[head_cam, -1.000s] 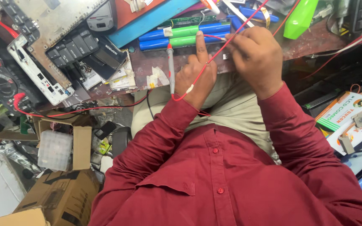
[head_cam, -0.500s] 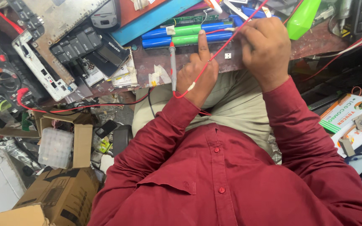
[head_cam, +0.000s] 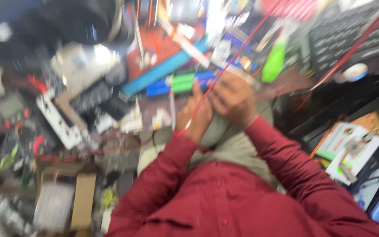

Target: The person arranges cylindrical batteries on a workbench, secures them with tape, and connects red and black wires to the battery pack. They use a marker to label the wires and adjust connections while seated at a cluttered electronics workbench.

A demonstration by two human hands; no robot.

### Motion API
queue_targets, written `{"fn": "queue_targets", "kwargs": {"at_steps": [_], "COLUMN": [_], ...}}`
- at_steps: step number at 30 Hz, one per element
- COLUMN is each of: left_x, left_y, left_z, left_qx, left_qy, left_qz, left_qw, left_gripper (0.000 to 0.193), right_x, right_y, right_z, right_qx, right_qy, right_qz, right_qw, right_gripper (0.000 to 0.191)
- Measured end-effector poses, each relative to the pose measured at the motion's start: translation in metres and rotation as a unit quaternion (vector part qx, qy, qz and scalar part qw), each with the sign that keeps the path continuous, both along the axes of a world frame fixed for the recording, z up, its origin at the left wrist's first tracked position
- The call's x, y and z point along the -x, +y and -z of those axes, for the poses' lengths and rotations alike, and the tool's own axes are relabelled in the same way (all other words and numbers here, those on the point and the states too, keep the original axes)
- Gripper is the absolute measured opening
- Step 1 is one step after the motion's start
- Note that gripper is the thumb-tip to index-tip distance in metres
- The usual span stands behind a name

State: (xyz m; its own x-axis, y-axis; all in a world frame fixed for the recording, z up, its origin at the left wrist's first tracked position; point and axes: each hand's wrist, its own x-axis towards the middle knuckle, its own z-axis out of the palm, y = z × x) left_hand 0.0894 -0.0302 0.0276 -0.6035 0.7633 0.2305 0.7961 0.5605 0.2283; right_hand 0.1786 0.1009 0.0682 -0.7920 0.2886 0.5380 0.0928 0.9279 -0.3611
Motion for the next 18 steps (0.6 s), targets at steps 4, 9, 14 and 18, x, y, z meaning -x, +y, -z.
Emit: {"fn": "queue_targets", "kwargs": {"at_steps": [4,9,14,18], "left_x": [-0.001,-0.003,-0.003,-0.005], "left_y": [0.005,0.004,0.001,0.000], "left_z": [-0.019,-0.028,-0.026,-0.028], "left_qx": [0.009,0.010,-0.012,-0.021], "left_qy": [-0.055,-0.076,-0.079,-0.070], "left_qz": [-0.022,-0.014,-0.016,-0.017], "left_qw": [0.998,0.997,0.997,0.997], "left_gripper": [0.058,0.066,0.065,0.065], "right_x": [0.005,0.003,-0.001,-0.002], "right_y": [0.000,0.001,0.001,0.000], "right_z": [-0.005,-0.007,-0.005,-0.008], "right_qx": [-0.034,-0.034,-0.046,-0.040], "right_qy": [0.026,0.044,0.056,0.066], "right_qz": [0.007,0.006,0.009,0.013], "right_qw": [0.999,0.998,0.997,0.997], "right_gripper": [0.031,0.029,0.027,0.025]}}
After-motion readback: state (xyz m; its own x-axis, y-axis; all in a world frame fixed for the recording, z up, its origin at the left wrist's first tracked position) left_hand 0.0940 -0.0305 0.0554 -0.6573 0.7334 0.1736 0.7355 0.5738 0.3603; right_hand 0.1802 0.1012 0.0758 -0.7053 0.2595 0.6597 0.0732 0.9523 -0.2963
